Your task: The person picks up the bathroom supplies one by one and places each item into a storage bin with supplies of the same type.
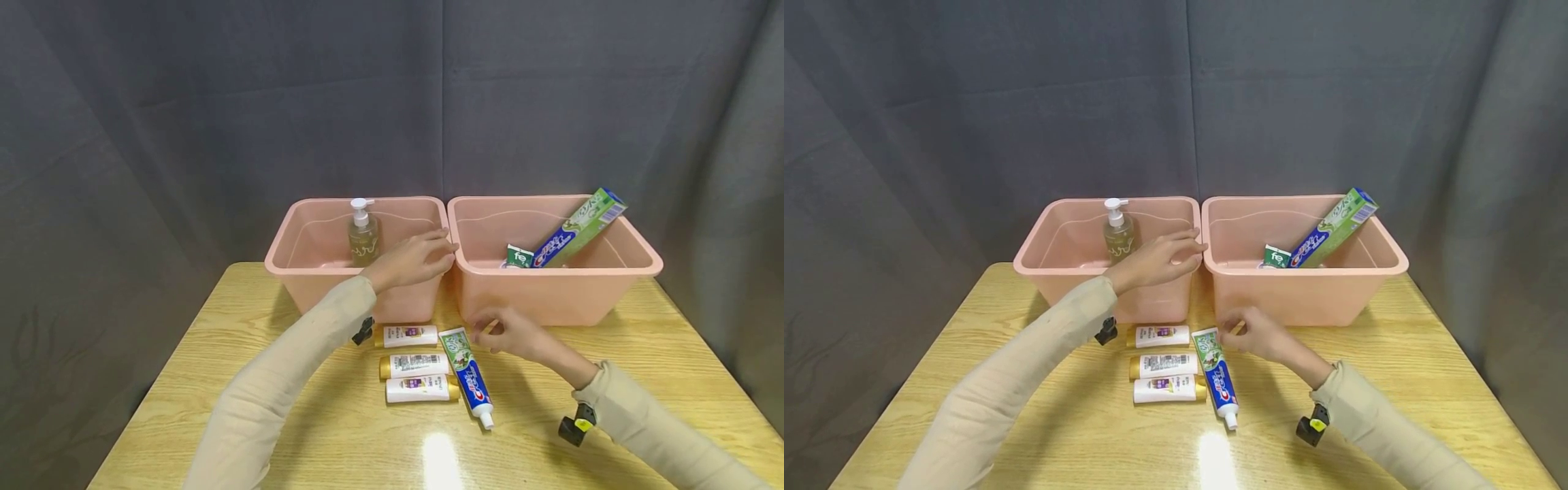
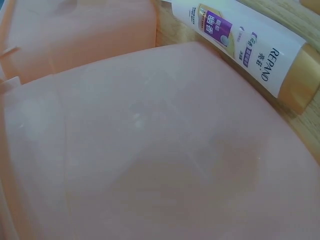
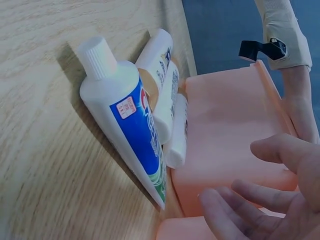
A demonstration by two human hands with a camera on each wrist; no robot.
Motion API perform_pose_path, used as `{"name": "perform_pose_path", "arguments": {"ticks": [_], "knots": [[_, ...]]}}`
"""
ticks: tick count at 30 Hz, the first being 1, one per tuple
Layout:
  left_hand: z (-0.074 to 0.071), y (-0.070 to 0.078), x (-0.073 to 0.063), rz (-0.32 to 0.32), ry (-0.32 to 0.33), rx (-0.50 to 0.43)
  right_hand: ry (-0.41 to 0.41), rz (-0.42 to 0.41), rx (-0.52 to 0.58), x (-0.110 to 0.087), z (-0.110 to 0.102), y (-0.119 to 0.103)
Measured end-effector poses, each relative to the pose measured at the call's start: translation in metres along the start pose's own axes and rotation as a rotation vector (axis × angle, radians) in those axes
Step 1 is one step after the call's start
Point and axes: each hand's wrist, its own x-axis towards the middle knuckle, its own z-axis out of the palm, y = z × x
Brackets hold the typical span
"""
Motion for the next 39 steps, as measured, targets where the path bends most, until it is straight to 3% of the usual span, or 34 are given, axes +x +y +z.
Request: {"name": "perform_pose_path", "arguments": {"ticks": [9,25,39], "knots": [[0.001,0.000,0.000,-0.006,-0.003,0.003,-0.023,0.025,0.004,-0.001,0.006,0.002],[0.001,0.000,0.000,-0.003,-0.001,-0.007,0.042,0.155,0.093,-0.001,0.016,0.004],[0.002,-0.002,0.001,0.004,0.002,-0.009,0.066,0.208,0.082,0.002,0.021,0.011]]}}
